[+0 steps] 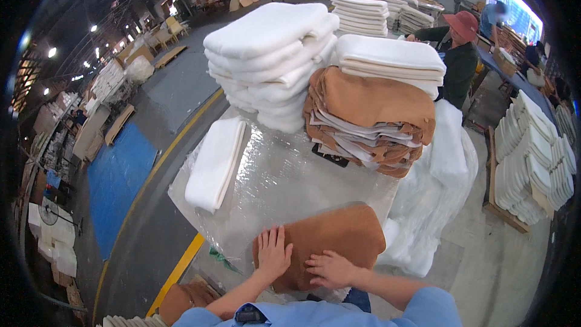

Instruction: The person folds brown cushion covers one at a time on a table, aligning edges and stacking them. The person also handles white cushion covers, folding and stacking them separately.

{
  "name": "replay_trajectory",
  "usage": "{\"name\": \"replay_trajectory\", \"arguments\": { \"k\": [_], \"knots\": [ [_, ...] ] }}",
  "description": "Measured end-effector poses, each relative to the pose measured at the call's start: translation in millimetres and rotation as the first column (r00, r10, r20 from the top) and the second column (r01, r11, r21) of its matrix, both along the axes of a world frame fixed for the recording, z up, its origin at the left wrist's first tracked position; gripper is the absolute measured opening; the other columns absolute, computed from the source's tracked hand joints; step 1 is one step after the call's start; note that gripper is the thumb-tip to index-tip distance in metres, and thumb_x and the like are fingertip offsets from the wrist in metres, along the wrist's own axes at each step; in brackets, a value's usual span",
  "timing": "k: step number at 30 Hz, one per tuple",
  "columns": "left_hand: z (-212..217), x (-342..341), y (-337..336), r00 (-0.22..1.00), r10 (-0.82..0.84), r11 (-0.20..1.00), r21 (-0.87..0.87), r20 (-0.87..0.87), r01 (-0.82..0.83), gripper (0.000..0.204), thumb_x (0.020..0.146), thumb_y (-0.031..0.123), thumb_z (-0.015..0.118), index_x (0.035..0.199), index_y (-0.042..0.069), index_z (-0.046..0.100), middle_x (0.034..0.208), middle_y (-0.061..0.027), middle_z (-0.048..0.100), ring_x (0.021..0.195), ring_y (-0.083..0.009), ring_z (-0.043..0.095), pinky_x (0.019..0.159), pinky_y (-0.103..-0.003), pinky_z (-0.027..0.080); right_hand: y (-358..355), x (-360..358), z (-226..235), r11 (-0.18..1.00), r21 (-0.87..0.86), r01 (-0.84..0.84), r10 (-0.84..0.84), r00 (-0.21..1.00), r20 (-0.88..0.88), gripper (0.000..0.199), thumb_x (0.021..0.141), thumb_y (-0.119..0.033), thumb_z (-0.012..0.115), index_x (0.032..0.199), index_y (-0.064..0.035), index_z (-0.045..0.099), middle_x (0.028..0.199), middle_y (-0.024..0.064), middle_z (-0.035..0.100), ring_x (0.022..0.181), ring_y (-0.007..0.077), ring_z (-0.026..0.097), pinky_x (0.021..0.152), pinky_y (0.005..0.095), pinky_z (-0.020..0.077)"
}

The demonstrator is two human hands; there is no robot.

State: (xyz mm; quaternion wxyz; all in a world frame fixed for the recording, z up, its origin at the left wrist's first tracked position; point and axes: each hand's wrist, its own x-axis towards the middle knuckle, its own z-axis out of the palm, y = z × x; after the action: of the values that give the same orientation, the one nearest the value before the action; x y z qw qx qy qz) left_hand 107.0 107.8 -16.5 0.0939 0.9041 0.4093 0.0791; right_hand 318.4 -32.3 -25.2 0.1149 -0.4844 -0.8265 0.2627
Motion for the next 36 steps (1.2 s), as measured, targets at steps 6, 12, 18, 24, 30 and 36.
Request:
{"name": "replay_trajectory", "arguments": {
  "k": [6,12,18,24,30,36],
  "knots": [
    [-1,20,-4,0.995,-0.099,0.995,0.028,-0.029,0.100,0.069,0.103,0.043,0.055,0.159,0.006,0.040,0.164,-0.0281,0.031,0.150,-0.0539,0.027,0.125,-0.063,0.020,50,60,34,0.798,0.234,0.556,-0.588,0.802,0.099,0.059,0.097,-0.049,0.064,0.143,-0.0128,0.061,0.160,0.0144,0.046,0.152,0.0386,0.034,0.123,0.0651,0.0203],
    [-5,14,-21,0.984,-0.164,0.986,0.028,-0.075,0.167,0.070,0.102,0.046,0.055,0.160,0.010,0.041,0.165,-0.0309,0.026,0.152,-0.0554,0.022,0.125,-0.063,0.019,44,58,9,0.762,0.298,0.575,-0.647,0.695,0.314,0.079,0.100,-0.060,0.052,0.161,-0.0115,0.040,0.168,0.0183,0.031,0.158,0.0415,0.019,0.124,0.0702,0.0116],
    [-8,16,-24,0.984,-0.162,0.986,0.027,-0.075,0.164,0.073,0.101,0.046,0.056,0.162,0.010,0.037,0.167,-0.0317,0.021,0.154,-0.0562,0.016,0.126,-0.064,0.015,29,45,17,0.808,0.288,0.515,-0.589,0.732,0.343,0.079,0.101,-0.062,0.049,0.162,-0.0125,0.038,0.170,0.0193,0.027,0.159,0.0423,0.017,0.124,0.0693,0.0111],
    [-3,1,-40,0.981,-0.179,0.984,-0.016,-0.077,0.178,0.070,0.101,0.046,0.056,0.161,0.013,0.041,0.168,-0.0269,0.024,0.155,-0.0513,0.019,0.126,-0.063,0.015,-15,9,16,0.907,0.181,0.380,-0.420,0.839,0.345,0.077,0.104,-0.063,0.044,0.165,-0.0188,0.033,0.173,0.0165,0.020,0.161,0.0395,0.013,0.126,0.0658,0.0118],
    [-1,-106,-80,0.935,-0.347,0.934,-0.117,-0.073,0.338,0.061,0.101,0.038,0.061,0.155,0.013,0.049,0.166,-0.0208,0.032,0.155,-0.0401,0.029,0.125,-0.060,0.022,-63,35,4,0.884,0.169,0.436,-0.439,0.898,-0.025,0.035,0.097,-0.038,0.067,0.119,-0.0121,0.075,0.134,0.0069,0.070,0.132,0.0305,0.060,0.107,0.0466,0.0470],
    [-7,-151,-65,0.837,0.453,0.828,-0.493,0.307,-0.268,0.048,0.103,0.031,0.062,0.143,0.005,0.058,0.149,-0.0224,0.051,0.132,-0.0366,0.056,0.110,-0.046,0.045,-24,109,31,0.302,0.104,0.948,-0.912,0.319,-0.260,0.040,0.100,-0.040,0.062,0.118,-0.0048,0.072,0.115,0.0225,0.072,0.110,0.0420,0.066,0.097,0.0493,0.0513]
  ]
}}
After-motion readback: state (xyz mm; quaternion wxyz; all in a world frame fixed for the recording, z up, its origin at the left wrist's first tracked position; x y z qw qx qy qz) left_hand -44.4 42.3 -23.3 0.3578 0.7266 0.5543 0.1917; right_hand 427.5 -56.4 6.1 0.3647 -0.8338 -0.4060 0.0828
